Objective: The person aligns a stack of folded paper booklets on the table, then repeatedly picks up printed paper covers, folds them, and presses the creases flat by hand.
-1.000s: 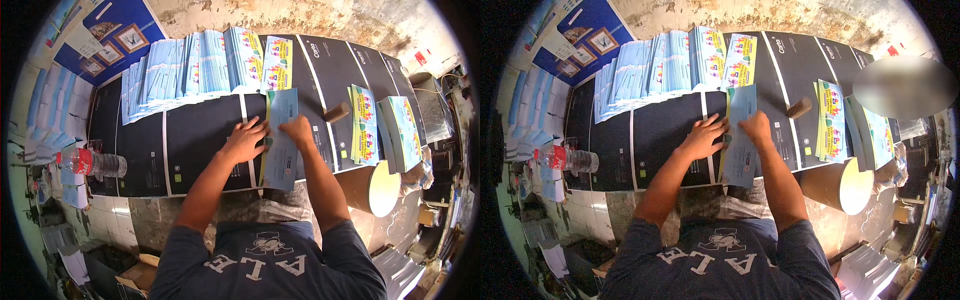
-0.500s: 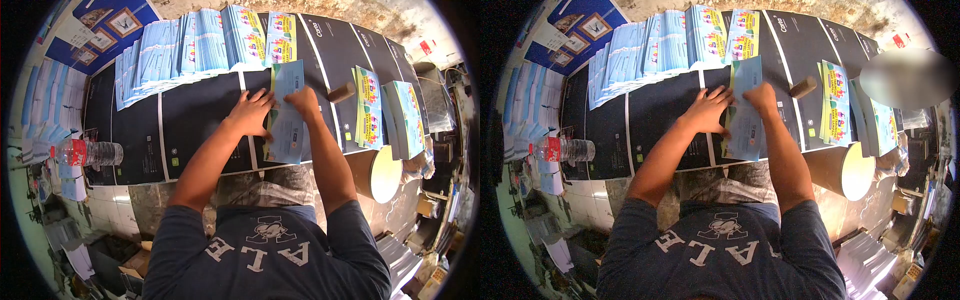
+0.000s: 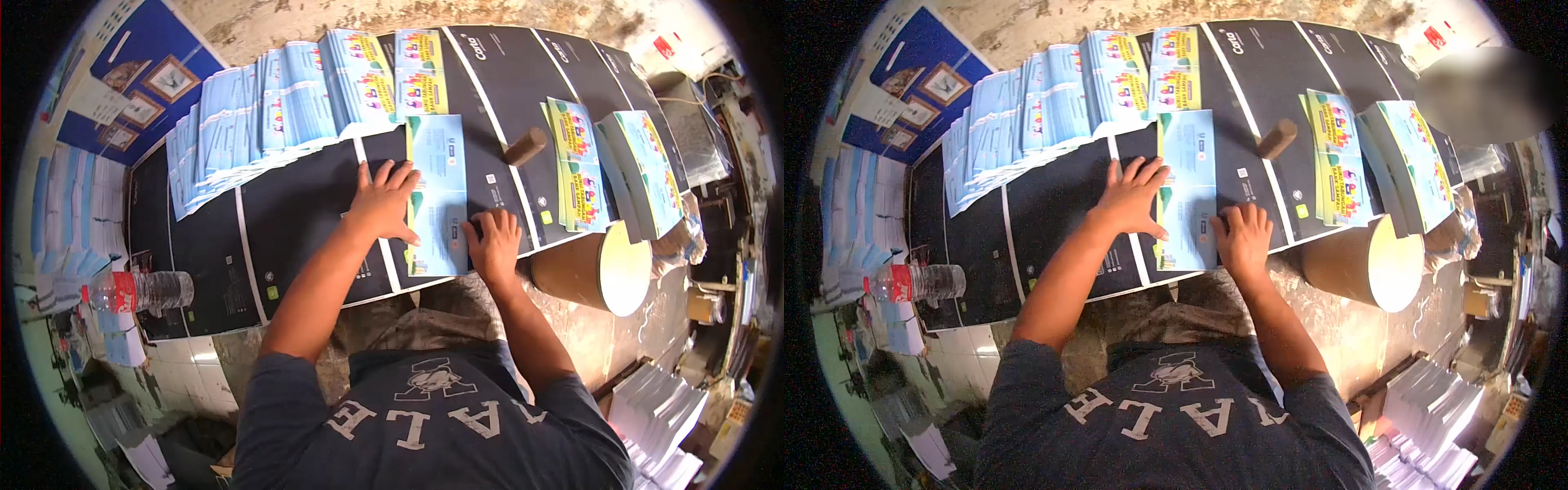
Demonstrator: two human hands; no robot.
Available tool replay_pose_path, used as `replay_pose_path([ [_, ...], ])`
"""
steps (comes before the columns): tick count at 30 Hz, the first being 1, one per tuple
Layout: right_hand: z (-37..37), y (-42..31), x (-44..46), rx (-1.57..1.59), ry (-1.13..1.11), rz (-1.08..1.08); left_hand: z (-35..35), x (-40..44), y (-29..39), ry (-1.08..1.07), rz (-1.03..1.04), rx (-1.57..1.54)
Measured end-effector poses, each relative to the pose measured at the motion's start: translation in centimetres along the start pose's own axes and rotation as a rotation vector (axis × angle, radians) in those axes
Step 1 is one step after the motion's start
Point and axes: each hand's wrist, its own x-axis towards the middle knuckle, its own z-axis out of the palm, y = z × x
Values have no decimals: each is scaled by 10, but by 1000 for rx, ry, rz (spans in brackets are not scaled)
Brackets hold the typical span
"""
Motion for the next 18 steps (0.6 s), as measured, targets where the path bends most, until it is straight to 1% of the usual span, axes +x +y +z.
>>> replay_pose_path([
  [1,0,-1,7,-41,-46,30,2,-1,0,41,9,-6],
  [2,4,-1,18,-40,-47,45,4,-1,1,32,19,-2],
  [4,17,2,49,-32,6,147,2,-1,1,32,2,-6],
  [5,23,7,65,-29,11,153,0,0,1,14,-1,-4],
  [7,41,17,92,96,138,87,1,-1,0,17,11,-7],
  [10,67,24,133,128,159,109,4,1,-3,47,24,-8],
  [11,69,24,143,168,101,150,4,0,-2,43,22,-15],
  [14,71,22,171,173,60,198,4,-1,-2,58,17,-35],
  [18,81,34,192,164,107,131,-2,1,-1,39,11,-46],
])
